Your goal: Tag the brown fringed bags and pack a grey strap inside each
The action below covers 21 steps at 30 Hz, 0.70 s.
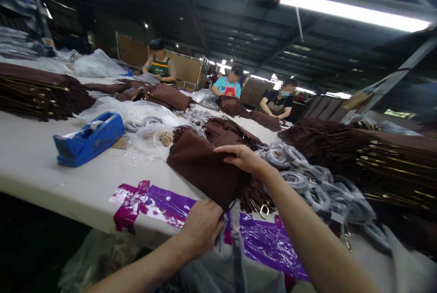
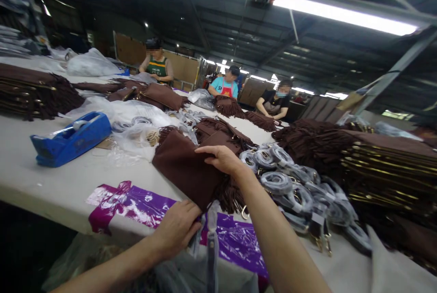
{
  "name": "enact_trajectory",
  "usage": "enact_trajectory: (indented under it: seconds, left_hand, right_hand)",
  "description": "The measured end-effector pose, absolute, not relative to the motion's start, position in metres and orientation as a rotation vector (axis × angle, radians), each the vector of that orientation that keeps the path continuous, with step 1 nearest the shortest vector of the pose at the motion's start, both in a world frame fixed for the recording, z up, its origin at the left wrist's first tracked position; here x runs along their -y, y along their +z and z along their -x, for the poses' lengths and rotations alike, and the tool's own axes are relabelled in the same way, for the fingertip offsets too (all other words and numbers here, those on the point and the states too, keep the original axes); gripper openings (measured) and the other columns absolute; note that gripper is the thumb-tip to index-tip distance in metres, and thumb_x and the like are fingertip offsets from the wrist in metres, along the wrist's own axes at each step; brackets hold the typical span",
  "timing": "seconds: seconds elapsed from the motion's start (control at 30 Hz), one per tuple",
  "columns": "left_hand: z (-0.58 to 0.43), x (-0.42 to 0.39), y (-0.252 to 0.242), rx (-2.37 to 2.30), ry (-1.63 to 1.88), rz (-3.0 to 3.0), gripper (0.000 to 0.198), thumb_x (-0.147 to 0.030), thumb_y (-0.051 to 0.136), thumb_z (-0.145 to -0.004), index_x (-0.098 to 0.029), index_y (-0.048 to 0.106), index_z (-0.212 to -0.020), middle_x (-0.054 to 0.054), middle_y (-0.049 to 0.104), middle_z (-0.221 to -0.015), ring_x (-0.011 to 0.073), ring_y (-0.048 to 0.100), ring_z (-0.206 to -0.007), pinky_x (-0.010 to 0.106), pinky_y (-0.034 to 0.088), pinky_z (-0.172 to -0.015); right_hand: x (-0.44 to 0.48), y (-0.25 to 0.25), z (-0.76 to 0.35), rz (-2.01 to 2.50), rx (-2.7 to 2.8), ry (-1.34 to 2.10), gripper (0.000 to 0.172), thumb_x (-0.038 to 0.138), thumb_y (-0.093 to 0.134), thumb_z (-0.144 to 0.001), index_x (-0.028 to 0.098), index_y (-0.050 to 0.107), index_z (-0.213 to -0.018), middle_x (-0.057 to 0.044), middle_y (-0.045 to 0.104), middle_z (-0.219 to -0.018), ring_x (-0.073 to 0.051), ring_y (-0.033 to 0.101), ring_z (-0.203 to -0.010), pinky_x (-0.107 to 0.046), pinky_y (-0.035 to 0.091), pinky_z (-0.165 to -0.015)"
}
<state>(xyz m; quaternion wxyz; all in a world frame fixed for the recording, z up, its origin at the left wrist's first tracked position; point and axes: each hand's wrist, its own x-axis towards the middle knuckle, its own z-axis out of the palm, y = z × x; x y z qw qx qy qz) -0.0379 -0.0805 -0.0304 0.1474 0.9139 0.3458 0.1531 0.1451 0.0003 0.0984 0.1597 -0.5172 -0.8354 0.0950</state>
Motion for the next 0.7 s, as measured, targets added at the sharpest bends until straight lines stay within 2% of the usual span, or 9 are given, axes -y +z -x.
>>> enact_trajectory:
  seconds: [0.1,0.17,0.23,0.3,0.37,0.47,0.6,0.7]
  left_hand:
    - [0.031,0.075,-0.031,-1.168,0.411,-2.552,0.017,-0.033,0.053,-0.089,-0.018,0.054,-0.095,0.011,0.061,-0.102,0.0274,0.054,-0.097,0.041,0.044,-0.084]
    - [0.027,0.075,-0.028,-1.241,0.378,-2.507,0.024,-0.040,0.052,-0.089,-0.017,0.054,-0.098,0.013,0.061,-0.101,0.0295,0.055,-0.098,0.043,0.045,-0.084]
    - [0.022,0.079,-0.024,-1.267,0.360,-2.477,0.032,-0.046,0.053,-0.088,-0.017,0.055,-0.101,0.014,0.061,-0.102,0.0322,0.055,-0.099,0.046,0.046,-0.083]
    - [0.015,0.082,-0.020,-1.245,0.338,-2.484,0.038,-0.049,0.057,-0.085,-0.015,0.056,-0.102,0.016,0.060,-0.104,0.0349,0.055,-0.100,0.048,0.046,-0.082]
    - [0.006,0.085,-0.017,-1.205,0.291,-2.520,0.034,-0.041,0.057,-0.084,-0.013,0.058,-0.103,0.018,0.059,-0.105,0.0367,0.055,-0.101,0.049,0.047,-0.081]
    - [-0.004,0.085,-0.014,-1.156,0.205,-2.589,0.026,-0.019,0.053,-0.082,-0.008,0.058,-0.105,0.020,0.060,-0.103,0.0364,0.056,-0.101,0.048,0.047,-0.082]
    - [-0.004,0.081,-0.012,-1.129,0.170,-2.661,0.027,-0.006,0.048,-0.080,-0.009,0.058,-0.105,0.019,0.063,-0.101,0.0331,0.060,-0.098,0.042,0.048,-0.079]
    - [0.013,0.075,-0.008,-1.146,0.151,-2.668,0.026,-0.003,0.041,-0.083,-0.012,0.057,-0.101,0.016,0.064,-0.101,0.0307,0.062,-0.096,0.040,0.049,-0.078]
  right_hand:
    - [0.000,0.072,-0.141,1.697,2.281,0.092,0.045,0.004,0.058,-0.079,0.024,0.064,-0.119,-0.006,0.065,-0.127,-0.023,0.057,-0.118,-0.043,0.036,-0.107]
    - [0.018,0.052,-0.143,1.850,2.168,-0.007,0.036,0.009,0.055,-0.085,0.019,0.062,-0.119,-0.014,0.063,-0.125,-0.026,0.059,-0.115,-0.045,0.039,-0.103]
    - [0.047,0.033,-0.147,1.971,2.095,-0.020,0.027,0.021,0.051,-0.091,0.014,0.062,-0.115,-0.017,0.068,-0.109,-0.028,0.065,-0.102,-0.041,0.047,-0.090]
    - [0.077,0.017,-0.150,2.072,2.089,0.063,0.034,0.032,0.052,-0.091,0.012,0.061,-0.116,-0.013,0.072,-0.087,-0.028,0.068,-0.086,-0.036,0.050,-0.077]
    - [0.099,0.003,-0.150,2.179,2.090,0.138,0.050,0.032,0.053,-0.088,0.009,0.051,-0.132,-0.013,0.072,-0.087,-0.029,0.069,-0.086,-0.034,0.050,-0.075]
    - [0.109,-0.016,-0.149,2.182,2.141,0.106,0.065,0.015,0.046,-0.083,0.011,0.035,-0.146,-0.014,0.069,-0.101,-0.027,0.067,-0.096,-0.035,0.049,-0.082]
    - [0.105,-0.032,-0.164,1.938,2.220,0.101,0.065,0.005,0.034,-0.078,0.015,0.045,-0.141,-0.013,0.066,-0.113,-0.022,0.063,-0.106,-0.033,0.048,-0.092]
    - [0.112,-0.034,-0.186,1.780,2.227,0.221,0.057,0.006,0.031,-0.081,0.016,0.057,-0.131,-0.012,0.068,-0.106,-0.021,0.065,-0.099,-0.032,0.050,-0.089]
